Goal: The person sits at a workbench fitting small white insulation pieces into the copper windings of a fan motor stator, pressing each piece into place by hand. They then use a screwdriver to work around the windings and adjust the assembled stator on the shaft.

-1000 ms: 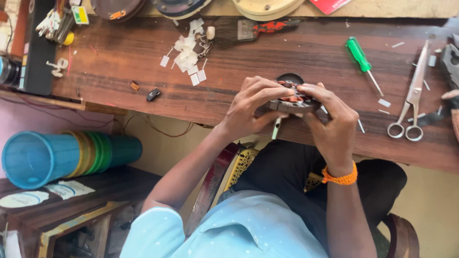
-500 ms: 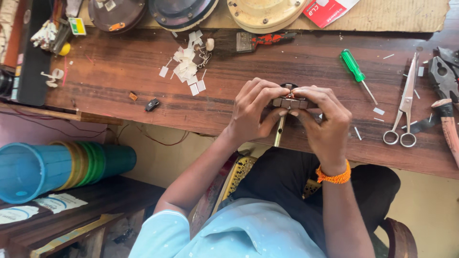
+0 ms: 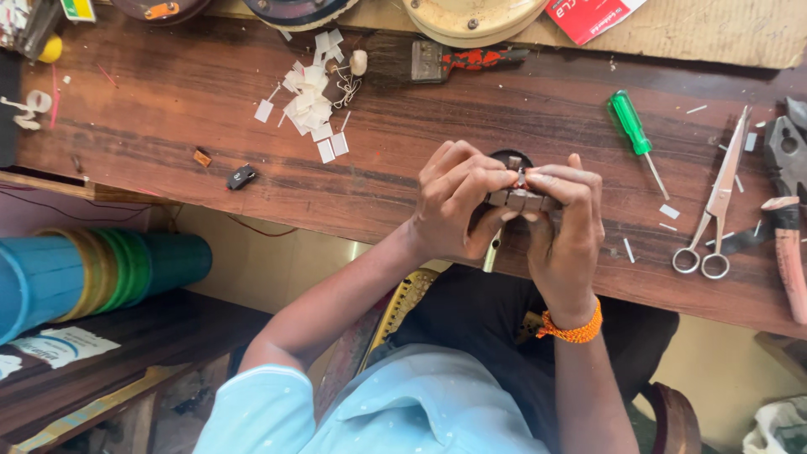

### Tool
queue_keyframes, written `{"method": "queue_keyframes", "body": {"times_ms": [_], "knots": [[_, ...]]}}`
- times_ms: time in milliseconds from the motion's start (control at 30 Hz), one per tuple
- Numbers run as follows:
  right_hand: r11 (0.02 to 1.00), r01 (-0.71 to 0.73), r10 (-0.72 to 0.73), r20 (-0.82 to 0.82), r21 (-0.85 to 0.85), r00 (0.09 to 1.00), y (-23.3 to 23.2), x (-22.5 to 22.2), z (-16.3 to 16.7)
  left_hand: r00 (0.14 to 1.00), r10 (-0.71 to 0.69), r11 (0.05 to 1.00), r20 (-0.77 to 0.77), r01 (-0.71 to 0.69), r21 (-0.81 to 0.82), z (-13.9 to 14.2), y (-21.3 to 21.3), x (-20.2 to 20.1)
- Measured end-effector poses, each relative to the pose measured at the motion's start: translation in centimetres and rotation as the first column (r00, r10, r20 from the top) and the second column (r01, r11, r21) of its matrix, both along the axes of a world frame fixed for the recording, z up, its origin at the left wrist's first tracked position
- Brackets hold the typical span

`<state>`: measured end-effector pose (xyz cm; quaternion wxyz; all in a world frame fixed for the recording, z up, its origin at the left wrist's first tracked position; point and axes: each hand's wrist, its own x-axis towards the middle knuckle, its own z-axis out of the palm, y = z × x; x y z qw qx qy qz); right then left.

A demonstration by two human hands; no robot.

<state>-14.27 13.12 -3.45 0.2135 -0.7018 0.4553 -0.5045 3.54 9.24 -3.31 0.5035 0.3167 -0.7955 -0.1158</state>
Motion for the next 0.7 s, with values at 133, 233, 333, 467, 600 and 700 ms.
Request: {"method": "queue_keyframes", "body": {"times_ms": [133, 233, 333, 467, 600, 700], "knots": [[0.99, -0.135, 0.132, -0.061, -0.039, 0.989, -0.4, -1.6, 0.4, 0.995, -0.09, 0.996, 0.042, 0.09, 0.014, 0.1, 0.7, 0.8], [0.981, -0.194, 0.193, -0.054, -0.026, 0.98, -0.5, -2.3, 0.2, 0.979, -0.187, 0.979, 0.088, 0.178, 0.098, 0.2, 0.9, 1.7], [0.974, -0.223, 0.223, 0.01, 0.027, 0.975, -0.8, -2.6, -0.4, 0.971, -0.207, 0.964, 0.123, 0.18, 0.198, 0.7, 0.7, 2.0], [0.979, -0.197, 0.196, 0.026, 0.05, 0.98, -1.0, -2.6, -0.7, 0.947, -0.246, 0.949, 0.206, 0.193, 0.248, 2.1, 0.4, 2.3], [0.977, -0.204, 0.202, 0.034, 0.068, 0.979, -1.3, -2.8, -0.6, 0.936, -0.29, 0.923, 0.202, 0.217, 0.317, 3.1, -0.5, 2.5], [0.974, -0.204, 0.203, 0.025, 0.096, 0.979, -1.5, -3.0, -0.6, 0.924, -0.33, 0.892, 0.191, 0.239, 0.384, 3.5, -0.9, 2.6]]}}
